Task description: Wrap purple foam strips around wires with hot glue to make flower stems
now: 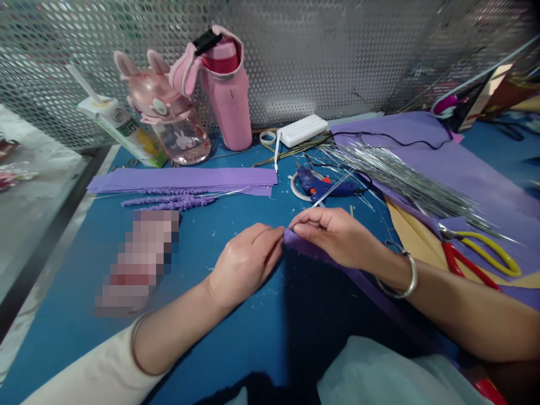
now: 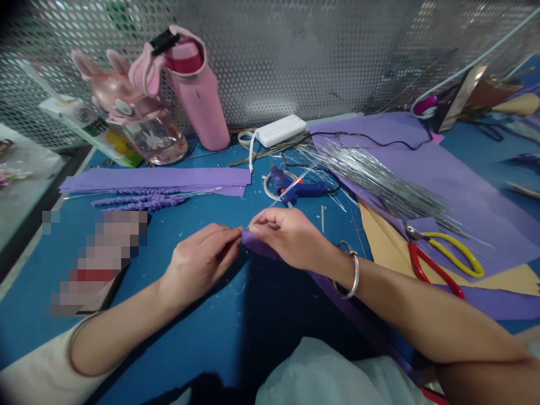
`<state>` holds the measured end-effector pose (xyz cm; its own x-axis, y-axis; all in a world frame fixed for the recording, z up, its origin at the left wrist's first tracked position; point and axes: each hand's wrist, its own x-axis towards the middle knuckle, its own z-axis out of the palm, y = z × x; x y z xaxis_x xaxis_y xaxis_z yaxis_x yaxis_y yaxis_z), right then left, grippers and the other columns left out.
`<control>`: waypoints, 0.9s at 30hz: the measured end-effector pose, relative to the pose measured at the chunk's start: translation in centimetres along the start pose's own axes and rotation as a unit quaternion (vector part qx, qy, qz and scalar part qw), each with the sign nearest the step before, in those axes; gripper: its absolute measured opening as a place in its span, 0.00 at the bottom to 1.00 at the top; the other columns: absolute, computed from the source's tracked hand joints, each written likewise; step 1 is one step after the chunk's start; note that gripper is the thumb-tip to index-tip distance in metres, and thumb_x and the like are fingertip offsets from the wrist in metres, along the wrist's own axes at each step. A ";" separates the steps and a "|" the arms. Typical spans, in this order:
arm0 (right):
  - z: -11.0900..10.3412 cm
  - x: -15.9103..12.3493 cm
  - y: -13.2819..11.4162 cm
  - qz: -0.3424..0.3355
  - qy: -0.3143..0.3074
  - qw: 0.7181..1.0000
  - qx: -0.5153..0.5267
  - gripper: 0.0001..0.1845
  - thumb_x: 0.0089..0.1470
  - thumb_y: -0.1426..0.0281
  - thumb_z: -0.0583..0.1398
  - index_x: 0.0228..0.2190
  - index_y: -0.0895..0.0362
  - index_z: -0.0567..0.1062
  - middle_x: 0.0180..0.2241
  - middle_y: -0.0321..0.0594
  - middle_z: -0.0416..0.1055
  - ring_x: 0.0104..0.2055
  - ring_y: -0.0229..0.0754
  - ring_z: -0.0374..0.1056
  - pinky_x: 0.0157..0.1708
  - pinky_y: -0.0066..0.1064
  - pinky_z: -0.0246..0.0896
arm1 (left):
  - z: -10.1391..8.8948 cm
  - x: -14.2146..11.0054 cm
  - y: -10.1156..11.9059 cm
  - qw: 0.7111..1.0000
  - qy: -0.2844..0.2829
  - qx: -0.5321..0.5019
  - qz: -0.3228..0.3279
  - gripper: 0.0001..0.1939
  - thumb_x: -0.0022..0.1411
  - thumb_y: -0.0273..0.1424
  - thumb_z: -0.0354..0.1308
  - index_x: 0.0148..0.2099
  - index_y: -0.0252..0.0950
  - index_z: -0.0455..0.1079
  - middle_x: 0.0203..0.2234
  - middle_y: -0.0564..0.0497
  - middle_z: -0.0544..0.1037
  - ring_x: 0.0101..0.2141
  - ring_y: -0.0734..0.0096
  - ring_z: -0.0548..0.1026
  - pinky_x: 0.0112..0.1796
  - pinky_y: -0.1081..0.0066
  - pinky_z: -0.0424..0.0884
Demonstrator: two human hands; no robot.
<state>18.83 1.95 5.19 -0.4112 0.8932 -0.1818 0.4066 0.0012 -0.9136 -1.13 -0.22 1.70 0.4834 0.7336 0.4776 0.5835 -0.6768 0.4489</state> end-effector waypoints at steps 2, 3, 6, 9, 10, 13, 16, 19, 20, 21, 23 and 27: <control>-0.3 0.3 0.3 0.001 0.021 1.000 -0.011 0.12 0.56 0.63 0.57 0.29 0.58 0.75 0.27 0.36 0.70 0.27 0.34 0.62 0.27 0.27 0.56 | -0.3 0.3 0.0 0.998 -0.009 -0.064 -0.016 0.12 0.63 0.26 0.52 0.46 0.32 0.72 0.34 0.45 0.78 0.36 0.69 0.74 0.39 0.71 0.70; -0.4 0.4 0.5 0.008 0.021 1.000 -0.004 0.12 0.56 0.62 0.57 0.29 0.58 0.74 0.27 0.36 0.70 0.27 0.34 0.61 0.27 0.27 0.55 | -0.4 0.5 0.0 0.993 -0.022 -0.109 -0.043 0.12 0.62 0.26 0.52 0.45 0.33 0.73 0.34 0.45 0.78 0.36 0.69 0.74 0.39 0.71 0.70; -0.3 0.6 1.2 0.003 0.002 1.000 0.028 0.11 0.56 0.62 0.57 0.30 0.57 0.74 0.30 0.36 0.71 0.29 0.35 0.63 0.29 0.27 0.56 | -0.6 1.1 -0.1 0.915 -0.092 -0.320 -0.226 0.14 0.64 0.32 0.49 0.42 0.33 0.75 0.31 0.47 0.77 0.31 0.71 0.74 0.35 0.71 0.71; -0.1 0.6 1.6 -0.037 -0.016 0.999 0.035 0.11 0.56 0.64 0.58 0.29 0.57 0.75 0.33 0.37 0.73 0.32 0.35 0.66 0.32 0.28 0.59 | -0.4 1.4 -0.5 0.753 -0.164 -0.517 -0.373 0.19 0.64 0.40 0.49 0.37 0.30 0.74 0.23 0.50 0.74 0.22 0.76 0.71 0.26 0.75 0.69; -0.1 0.5 1.7 -0.052 -0.014 0.998 0.031 0.11 0.56 0.64 0.58 0.29 0.57 0.75 0.34 0.37 0.73 0.33 0.35 0.66 0.33 0.28 0.59 | -0.3 1.4 -0.6 0.716 -0.179 -0.552 -0.388 0.19 0.63 0.42 0.52 0.35 0.30 0.73 0.20 0.52 0.73 0.20 0.78 0.70 0.25 0.77 0.68; -0.1 0.4 1.6 -0.083 0.001 0.997 0.002 0.11 0.57 0.65 0.58 0.28 0.57 0.76 0.35 0.37 0.74 0.34 0.36 0.68 0.34 0.28 0.60 | -0.1 1.4 -0.7 0.676 -0.202 -0.589 -0.393 0.17 0.57 0.42 0.60 0.31 0.30 0.73 0.17 0.54 0.71 0.19 0.81 0.69 0.23 0.80 0.66; 0.0 0.3 1.4 -0.092 0.009 0.996 -0.015 0.10 0.57 0.66 0.57 0.28 0.57 0.76 0.34 0.37 0.74 0.33 0.36 0.68 0.34 0.28 0.61 | -0.2 1.4 -0.6 0.674 -0.210 -0.590 -0.392 0.16 0.55 0.41 0.63 0.31 0.30 0.73 0.20 0.53 0.73 0.19 0.81 0.69 0.23 0.80 0.65; 0.2 0.1 1.2 -0.092 0.006 0.996 -0.019 0.10 0.57 0.68 0.57 0.28 0.58 0.76 0.34 0.37 0.74 0.33 0.36 0.68 0.33 0.28 0.61 | -0.3 1.6 -0.3 0.712 -0.216 -0.555 -0.373 0.14 0.56 0.38 0.61 0.29 0.31 0.72 0.21 0.54 0.73 0.19 0.82 0.67 0.22 0.80 0.63; 0.2 0.0 1.1 -0.093 0.003 0.995 -0.021 0.10 0.57 0.68 0.57 0.28 0.58 0.76 0.33 0.37 0.74 0.32 0.35 0.67 0.32 0.27 0.60 | -0.4 1.6 -0.2 0.728 -0.219 -0.537 -0.365 0.14 0.57 0.38 0.60 0.29 0.31 0.71 0.21 0.54 0.72 0.19 0.82 0.67 0.23 0.79 0.62; 0.2 0.0 1.1 -0.092 -0.001 0.996 -0.024 0.10 0.57 0.68 0.57 0.28 0.57 0.75 0.32 0.36 0.74 0.31 0.35 0.67 0.31 0.27 0.60 | -0.5 1.7 -0.2 0.743 -0.223 -0.520 -0.358 0.14 0.58 0.37 0.59 0.28 0.31 0.71 0.20 0.55 0.72 0.19 0.82 0.66 0.23 0.79 0.62; 0.3 0.0 1.1 -0.085 -0.007 0.996 -0.029 0.11 0.57 0.66 0.57 0.26 0.57 0.75 0.30 0.36 0.73 0.28 0.34 0.64 0.28 0.26 0.58 | -0.6 1.7 0.0 0.767 -0.232 -0.489 -0.345 0.14 0.60 0.37 0.57 0.28 0.32 0.70 0.18 0.56 0.70 0.19 0.82 0.65 0.23 0.79 0.60; 0.5 -0.3 0.8 -0.030 -0.020 0.999 -0.040 0.13 0.60 0.62 0.53 0.33 0.56 0.73 0.29 0.36 0.71 0.27 0.34 0.64 0.26 0.26 0.58 | -0.6 1.6 -0.1 0.805 -0.223 -0.431 -0.342 0.13 0.61 0.36 0.54 0.30 0.32 0.71 0.17 0.57 0.68 0.19 0.81 0.63 0.22 0.78 0.58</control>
<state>18.88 1.44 4.35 -0.4688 0.8716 -0.1433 0.4432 0.0918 -0.8917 -0.78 1.01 2.89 0.5398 0.7720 -0.3357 0.2360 0.2440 0.9406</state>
